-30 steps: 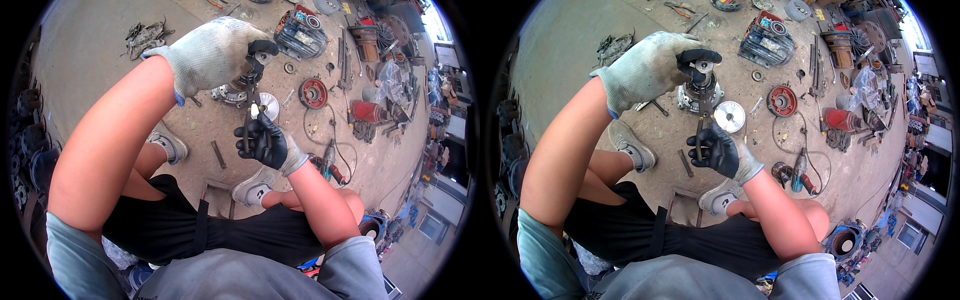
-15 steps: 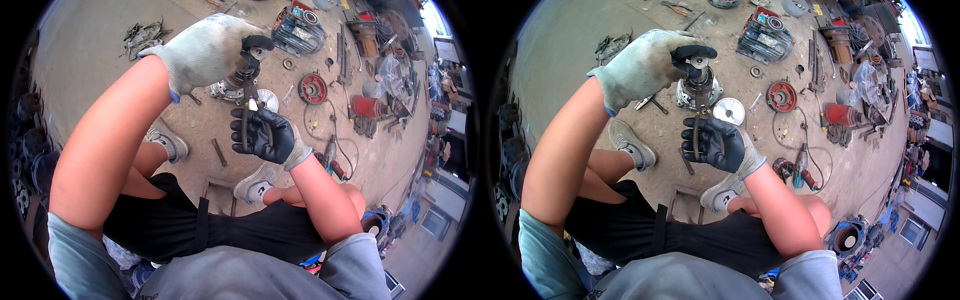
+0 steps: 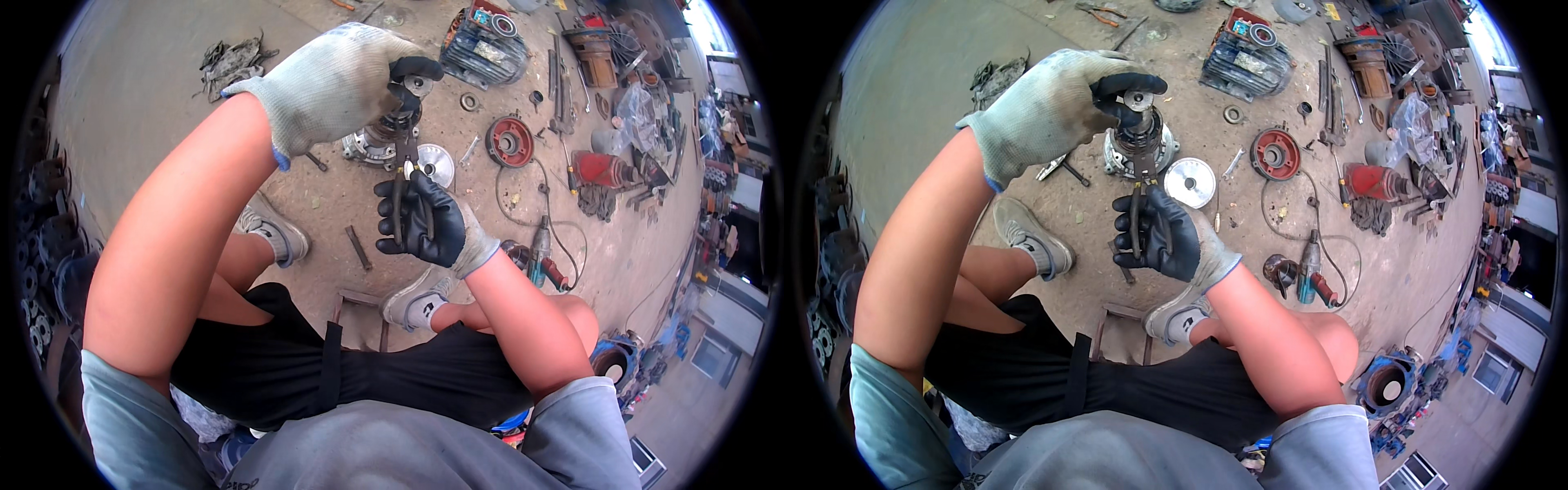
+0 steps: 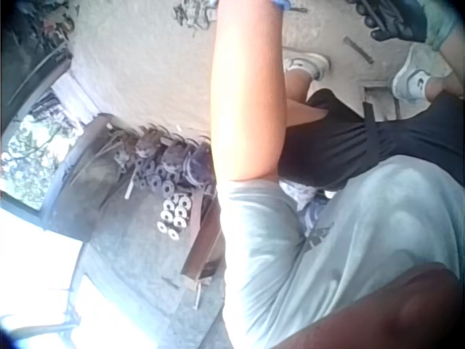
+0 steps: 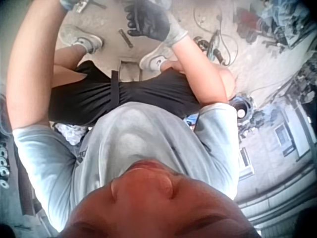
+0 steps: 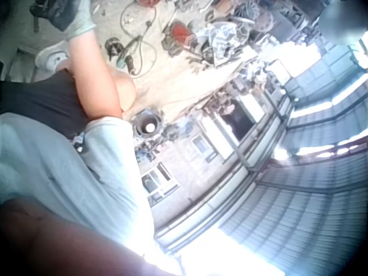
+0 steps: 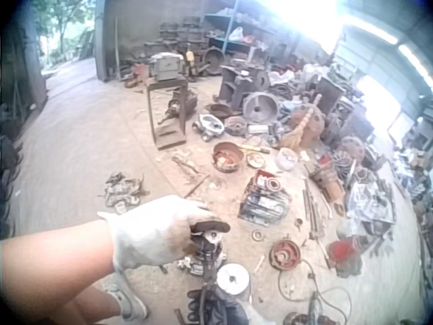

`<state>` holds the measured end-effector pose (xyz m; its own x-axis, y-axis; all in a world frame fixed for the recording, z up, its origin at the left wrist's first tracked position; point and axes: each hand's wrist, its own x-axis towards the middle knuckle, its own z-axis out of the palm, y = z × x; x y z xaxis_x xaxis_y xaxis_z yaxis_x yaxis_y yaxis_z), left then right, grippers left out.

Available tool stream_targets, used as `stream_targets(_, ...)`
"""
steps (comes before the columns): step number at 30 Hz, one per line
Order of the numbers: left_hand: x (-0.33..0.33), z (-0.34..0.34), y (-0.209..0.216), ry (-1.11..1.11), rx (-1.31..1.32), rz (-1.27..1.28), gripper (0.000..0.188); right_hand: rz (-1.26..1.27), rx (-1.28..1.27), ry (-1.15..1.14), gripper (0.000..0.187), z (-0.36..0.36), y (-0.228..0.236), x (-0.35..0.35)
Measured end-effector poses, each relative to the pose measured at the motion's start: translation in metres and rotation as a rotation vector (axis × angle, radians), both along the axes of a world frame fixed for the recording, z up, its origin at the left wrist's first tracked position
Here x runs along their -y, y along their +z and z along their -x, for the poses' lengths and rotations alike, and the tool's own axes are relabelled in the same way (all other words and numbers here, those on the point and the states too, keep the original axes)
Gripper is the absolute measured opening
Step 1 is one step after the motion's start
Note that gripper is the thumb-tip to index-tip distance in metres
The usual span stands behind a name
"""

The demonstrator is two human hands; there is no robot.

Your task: The person sits cross-legged and uses pliers to remove a small metal clip from a cylindrical mechanical component. They then wipe the component with a rag and continue to manipulate it with their hands.

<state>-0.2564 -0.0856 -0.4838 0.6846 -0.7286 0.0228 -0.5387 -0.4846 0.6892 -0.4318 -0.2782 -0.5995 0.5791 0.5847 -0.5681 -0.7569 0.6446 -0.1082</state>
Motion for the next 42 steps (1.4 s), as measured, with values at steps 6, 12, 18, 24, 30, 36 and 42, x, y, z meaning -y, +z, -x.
stream_targets(6, 0.000, 0.000, 0.001, 0.009, 0.038, -0.038, 0.035, 0.068, 0.027, 0.045, 0.059, -0.003, 0.007, -0.004)
stream_targets(12, -0.001, 0.000, 0.001, 0.001, -0.003, -0.030, 0.035, 0.066, 0.033, 0.079, 0.062, -0.005, 0.005, -0.001)
stream_targets(18, -0.001, -0.001, 0.000, -0.007, 0.063, -0.068, 0.037, 0.066, 0.065, 0.095, 0.064, -0.002, -0.013, 0.013)
stream_targets(24, -0.001, 0.000, 0.003, 0.016, -0.007, -0.073, 0.039, 0.071, 0.060, 0.088, 0.066, -0.003, -0.008, 0.010)
stream_targets(30, -0.001, 0.001, 0.003, 0.003, -0.004, -0.035, 0.033, 0.039, 0.001, 0.089, 0.062, -0.003, -0.007, 0.011)
stream_targets(36, 0.001, 0.004, 0.006, 0.029, -0.122, 0.020, 0.033, 0.191, -0.040, 0.068, 0.060, -0.003, 0.010, -0.001)
stream_targets(42, -0.001, 0.002, 0.006, -0.008, -0.022, 0.005, 0.035, 0.274, -0.009, 0.082, 0.059, -0.003, 0.015, 0.000)
